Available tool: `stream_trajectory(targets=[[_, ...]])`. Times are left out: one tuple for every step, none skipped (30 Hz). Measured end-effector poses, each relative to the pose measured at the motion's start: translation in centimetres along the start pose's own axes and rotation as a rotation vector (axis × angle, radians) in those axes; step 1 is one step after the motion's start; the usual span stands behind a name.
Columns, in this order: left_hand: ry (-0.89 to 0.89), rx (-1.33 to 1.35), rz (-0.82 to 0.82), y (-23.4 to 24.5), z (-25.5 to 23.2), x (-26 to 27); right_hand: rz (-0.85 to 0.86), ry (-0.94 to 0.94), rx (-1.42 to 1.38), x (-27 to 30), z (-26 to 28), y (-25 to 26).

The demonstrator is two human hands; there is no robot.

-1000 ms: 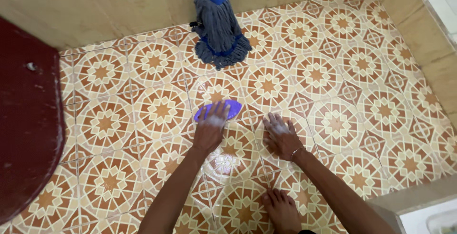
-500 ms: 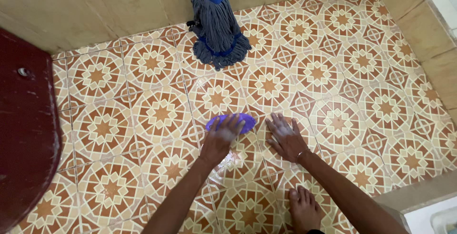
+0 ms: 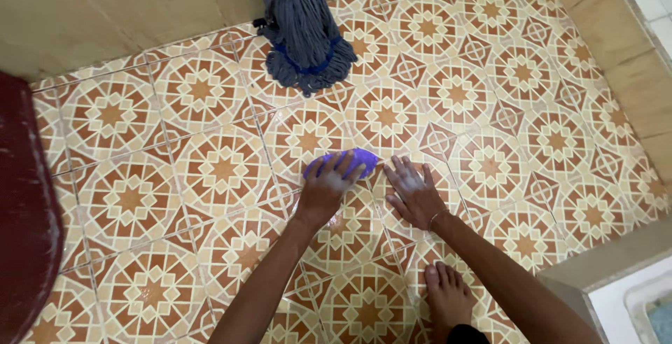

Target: The person scrubs a tiled floor with a purple brush and then organizes cleaning supplies on a low white table.

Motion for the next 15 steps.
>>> stream_trajectory(targets=[[0.001, 0.005, -0.021, 0.3, 0.0, -0.1, 0.002, -0.002, 0.009, 0.1, 0.0, 0.0], [0.004, 0.006, -0.045, 0.7, 0.4, -0.5, 0.001, 0.001, 0.019, 0.1, 0.1, 0.0], [0.008, 0.007, -0.069, 1.1, 0.8, -1.0, 0.0, 0.004, 0.03, 0.0, 0.2, 0.0], [0.024, -0.008, -0.061, 1.2, 1.2, -1.5, 0.004, -0.004, 0.03, 0.0, 0.2, -0.1], [0.04, -0.023, -0.053, 1.3, 1.8, -2.1, 0.008, -0.012, 0.03, 0.0, 0.2, -0.2], [0.056, -0.04, -0.049, 1.6, 2.3, -2.7, 0.009, -0.017, 0.035, 0.0, 0.1, -0.2], [0.078, 0.005, -0.046, 1.9, 2.6, -2.9, 0.02, -0.016, 0.033, 0.1, 0.2, -0.3], [0.098, 0.05, -0.046, 2.2, 2.9, -3.3, 0.027, -0.015, 0.034, 0.0, 0.2, -0.3], [0.117, 0.094, -0.045, 2.6, 3.0, -3.5, 0.034, -0.015, 0.034, -0.1, 0.2, -0.2], [0.131, 0.092, -0.066, 3.0, 3.2, -3.6, 0.044, -0.017, 0.025, -0.2, 0.1, -0.2], [0.146, 0.09, -0.086, 3.4, 3.3, -3.7, 0.055, -0.02, 0.015, -0.3, 0.1, -0.1], [0.162, 0.088, -0.102, 3.6, 3.5, -3.6, 0.067, -0.02, 0.002, -0.3, 0.1, -0.1], [0.176, 0.09, -0.095, 3.6, 3.5, -3.5, 0.065, -0.018, -0.002, -0.2, 0.0, 0.0], [0.189, 0.089, -0.083, 3.4, 3.6, -3.2, 0.063, -0.015, -0.01, -0.2, 0.1, 0.1], [0.202, 0.089, -0.072, 3.1, 3.7, -3.0, 0.06, -0.012, -0.018, -0.2, 0.2, 0.1]])
Point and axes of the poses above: each hand's wrist, its own x-axis away from the middle knuckle, its own y-axis out of the back of the hand, z = x × y, the point moved 8 cm from there along -x, towards the middle knuckle, and after that the axes turned 2 degrees about z, right-handed, at the moved point
